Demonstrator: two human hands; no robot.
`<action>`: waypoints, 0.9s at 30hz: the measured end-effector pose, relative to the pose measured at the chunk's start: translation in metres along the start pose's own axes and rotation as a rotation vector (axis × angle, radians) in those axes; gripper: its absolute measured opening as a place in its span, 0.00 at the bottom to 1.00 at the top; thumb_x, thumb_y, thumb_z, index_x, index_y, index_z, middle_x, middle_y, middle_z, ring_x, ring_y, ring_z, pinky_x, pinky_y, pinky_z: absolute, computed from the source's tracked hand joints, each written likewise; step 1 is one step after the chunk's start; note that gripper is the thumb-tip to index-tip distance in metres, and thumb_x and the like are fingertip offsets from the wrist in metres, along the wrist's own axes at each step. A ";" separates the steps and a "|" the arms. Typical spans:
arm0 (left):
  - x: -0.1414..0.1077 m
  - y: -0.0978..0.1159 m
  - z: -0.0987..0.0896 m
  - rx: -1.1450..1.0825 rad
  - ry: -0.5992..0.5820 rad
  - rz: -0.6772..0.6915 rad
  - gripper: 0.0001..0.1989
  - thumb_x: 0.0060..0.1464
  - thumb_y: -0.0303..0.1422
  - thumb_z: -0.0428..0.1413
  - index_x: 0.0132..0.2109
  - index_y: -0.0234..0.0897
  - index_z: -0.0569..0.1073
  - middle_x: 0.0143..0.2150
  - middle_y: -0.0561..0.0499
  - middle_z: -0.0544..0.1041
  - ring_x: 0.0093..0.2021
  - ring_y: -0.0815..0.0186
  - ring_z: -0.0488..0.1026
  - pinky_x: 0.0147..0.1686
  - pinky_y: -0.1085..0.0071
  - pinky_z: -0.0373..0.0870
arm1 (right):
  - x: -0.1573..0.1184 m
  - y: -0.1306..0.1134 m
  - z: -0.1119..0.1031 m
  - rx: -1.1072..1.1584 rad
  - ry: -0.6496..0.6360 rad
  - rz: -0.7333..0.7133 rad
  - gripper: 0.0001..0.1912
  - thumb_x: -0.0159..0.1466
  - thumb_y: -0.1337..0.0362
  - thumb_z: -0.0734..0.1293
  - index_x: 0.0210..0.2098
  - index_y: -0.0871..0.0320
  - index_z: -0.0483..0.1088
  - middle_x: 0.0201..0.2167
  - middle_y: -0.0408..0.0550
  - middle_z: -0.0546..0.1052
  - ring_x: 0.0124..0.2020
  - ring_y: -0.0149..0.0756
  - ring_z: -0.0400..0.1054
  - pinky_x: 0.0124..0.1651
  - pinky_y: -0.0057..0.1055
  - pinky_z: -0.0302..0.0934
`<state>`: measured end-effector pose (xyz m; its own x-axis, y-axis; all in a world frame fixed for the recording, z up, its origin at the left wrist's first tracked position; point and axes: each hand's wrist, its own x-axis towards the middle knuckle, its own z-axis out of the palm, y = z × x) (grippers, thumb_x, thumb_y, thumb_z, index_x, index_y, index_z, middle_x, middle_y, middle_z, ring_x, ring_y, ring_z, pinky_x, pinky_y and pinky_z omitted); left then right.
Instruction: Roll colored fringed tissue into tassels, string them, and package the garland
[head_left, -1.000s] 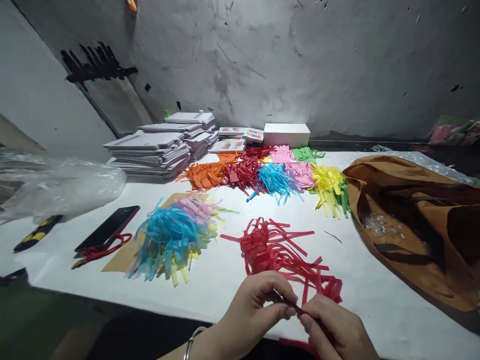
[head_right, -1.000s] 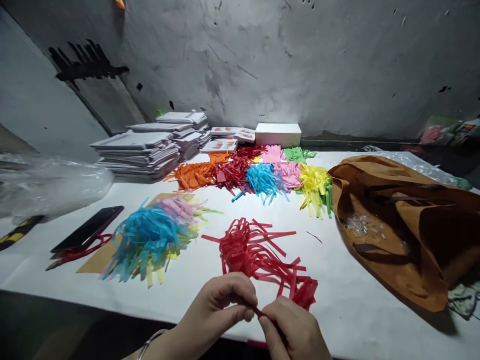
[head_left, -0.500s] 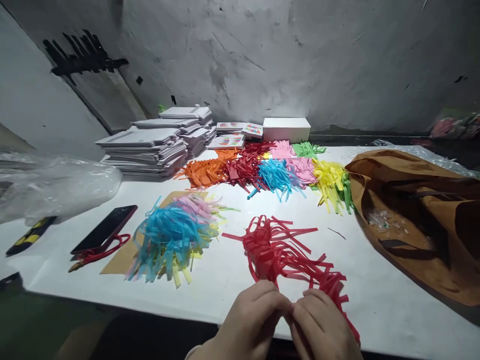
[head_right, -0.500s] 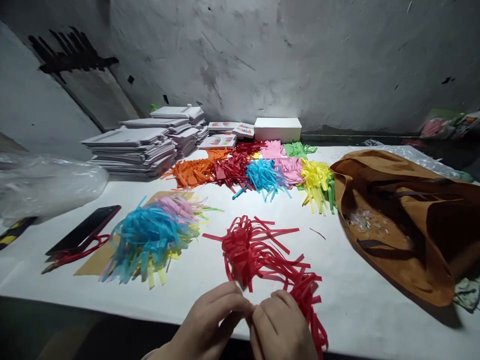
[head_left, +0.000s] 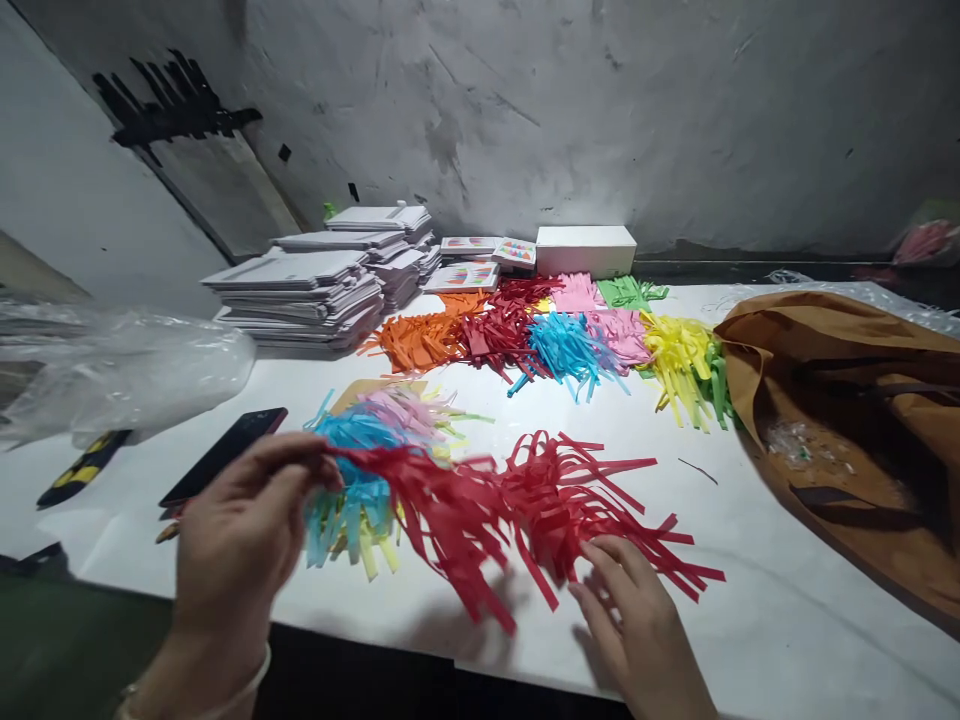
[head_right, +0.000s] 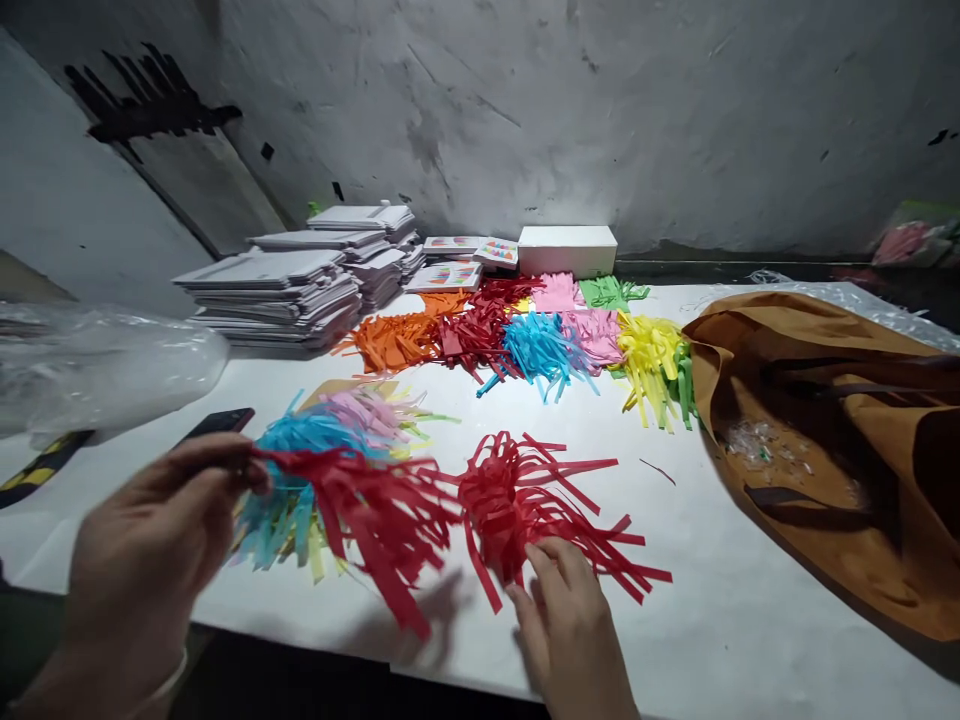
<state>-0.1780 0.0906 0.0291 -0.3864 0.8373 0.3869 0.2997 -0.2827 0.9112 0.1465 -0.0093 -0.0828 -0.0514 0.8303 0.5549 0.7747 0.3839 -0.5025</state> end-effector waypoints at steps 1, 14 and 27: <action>0.015 -0.003 -0.005 0.103 0.050 0.018 0.09 0.55 0.32 0.60 0.44 0.38 0.77 0.48 0.50 0.76 0.34 0.65 0.73 0.33 0.69 0.73 | 0.003 -0.002 0.010 -0.047 0.010 0.004 0.18 0.72 0.56 0.61 0.54 0.60 0.70 0.48 0.61 0.77 0.49 0.50 0.75 0.46 0.43 0.75; -0.098 -0.006 0.114 0.629 -1.013 1.000 0.19 0.64 0.26 0.50 0.61 0.36 0.68 0.43 0.46 0.79 0.45 0.57 0.72 0.54 0.54 0.59 | 0.024 -0.014 -0.003 -0.231 0.066 -0.586 0.17 0.63 0.82 0.57 0.36 0.67 0.77 0.36 0.59 0.82 0.45 0.47 0.78 0.55 0.46 0.72; -0.103 -0.015 0.136 0.676 -0.878 0.763 0.08 0.56 0.21 0.53 0.39 0.35 0.73 0.40 0.46 0.79 0.41 0.57 0.70 0.42 0.60 0.59 | 0.017 0.018 -0.040 -0.297 0.004 -0.569 0.18 0.67 0.78 0.57 0.51 0.68 0.73 0.47 0.58 0.81 0.50 0.45 0.76 0.58 0.49 0.69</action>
<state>-0.0239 0.0724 -0.0441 0.6751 0.6681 0.3128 0.6544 -0.7381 0.1641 0.1847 -0.0037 -0.0561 -0.5042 0.5279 0.6835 0.7684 0.6354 0.0761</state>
